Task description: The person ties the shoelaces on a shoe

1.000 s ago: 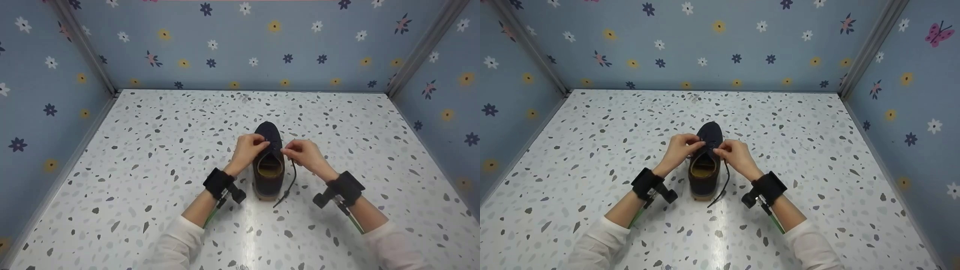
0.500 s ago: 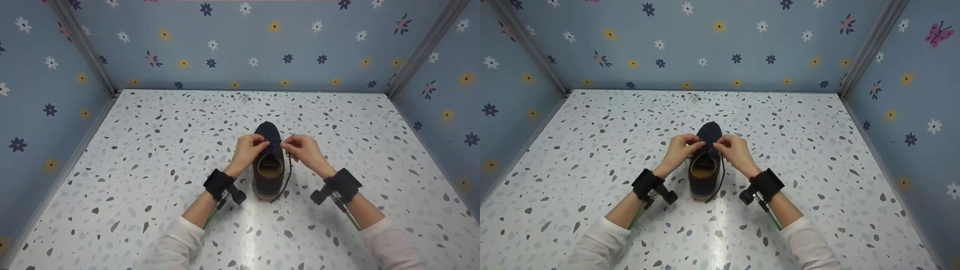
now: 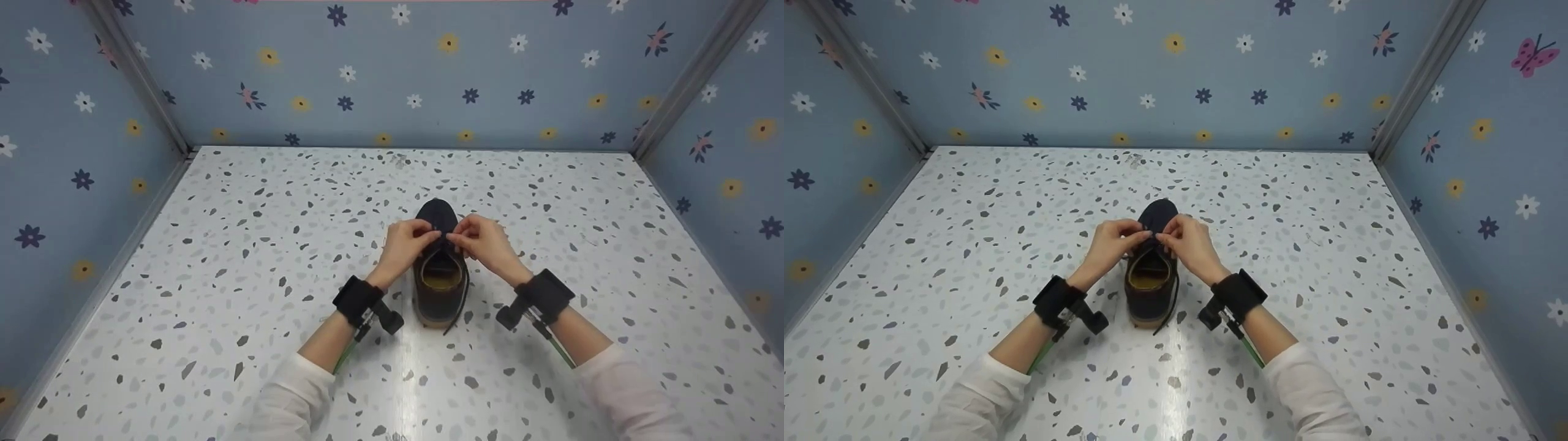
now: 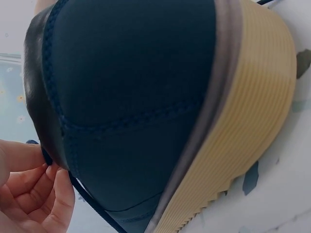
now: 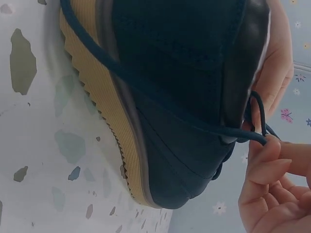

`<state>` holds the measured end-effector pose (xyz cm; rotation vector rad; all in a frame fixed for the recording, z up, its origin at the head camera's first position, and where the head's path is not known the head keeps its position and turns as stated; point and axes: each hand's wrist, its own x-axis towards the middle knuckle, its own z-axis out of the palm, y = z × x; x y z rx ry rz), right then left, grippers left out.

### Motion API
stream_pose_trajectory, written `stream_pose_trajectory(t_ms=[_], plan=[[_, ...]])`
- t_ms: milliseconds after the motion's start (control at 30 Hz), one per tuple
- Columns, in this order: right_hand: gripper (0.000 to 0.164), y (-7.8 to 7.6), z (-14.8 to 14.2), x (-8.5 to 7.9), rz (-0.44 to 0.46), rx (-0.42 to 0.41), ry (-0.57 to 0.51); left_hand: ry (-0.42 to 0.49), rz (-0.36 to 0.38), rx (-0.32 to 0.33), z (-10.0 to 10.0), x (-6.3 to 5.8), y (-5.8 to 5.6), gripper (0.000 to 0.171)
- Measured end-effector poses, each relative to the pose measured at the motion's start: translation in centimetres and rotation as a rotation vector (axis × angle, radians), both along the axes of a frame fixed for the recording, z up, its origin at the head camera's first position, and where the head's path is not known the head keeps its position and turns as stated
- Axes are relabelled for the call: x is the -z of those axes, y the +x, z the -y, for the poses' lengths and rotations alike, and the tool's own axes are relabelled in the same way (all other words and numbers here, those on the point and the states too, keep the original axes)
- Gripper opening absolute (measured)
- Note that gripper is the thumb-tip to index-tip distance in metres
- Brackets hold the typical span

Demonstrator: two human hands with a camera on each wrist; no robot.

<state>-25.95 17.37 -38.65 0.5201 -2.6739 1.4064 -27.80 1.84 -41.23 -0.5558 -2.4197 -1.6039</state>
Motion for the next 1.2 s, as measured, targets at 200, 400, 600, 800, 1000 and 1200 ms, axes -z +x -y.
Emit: stream_pose_trajectory(t_ms=[200,400,600,800,1000,1200], plan=[[0.017,-0.3,0.3,0.4,-0.003,-0.010,0.008,-0.002,-0.005,0.000,0.0,0.0,0.0,0.015],[0.016,-0.4,0.5,0.6,-0.013,0.005,0.011,-0.007,0.007,-0.004,0.1,-0.1,0.1,0.014],[0.018,-0.6,0.6,0.7,-0.025,0.002,0.066,0.039,-0.003,0.017,-0.1,-0.2,0.2,0.010],[0.015,-0.8,0.8,0.7,-0.059,-0.029,0.141,0.073,-0.056,0.030,-0.1,-0.1,0.2,0.011],[0.011,-1.0,1.0,0.9,-0.148,-0.023,0.230,0.028,-0.128,0.017,0.0,-0.3,0.3,0.011],[0.013,-0.9,1.2,1.1,-0.170,0.041,0.311,0.014,-0.163,0.017,0.0,-0.3,0.3,0.009]])
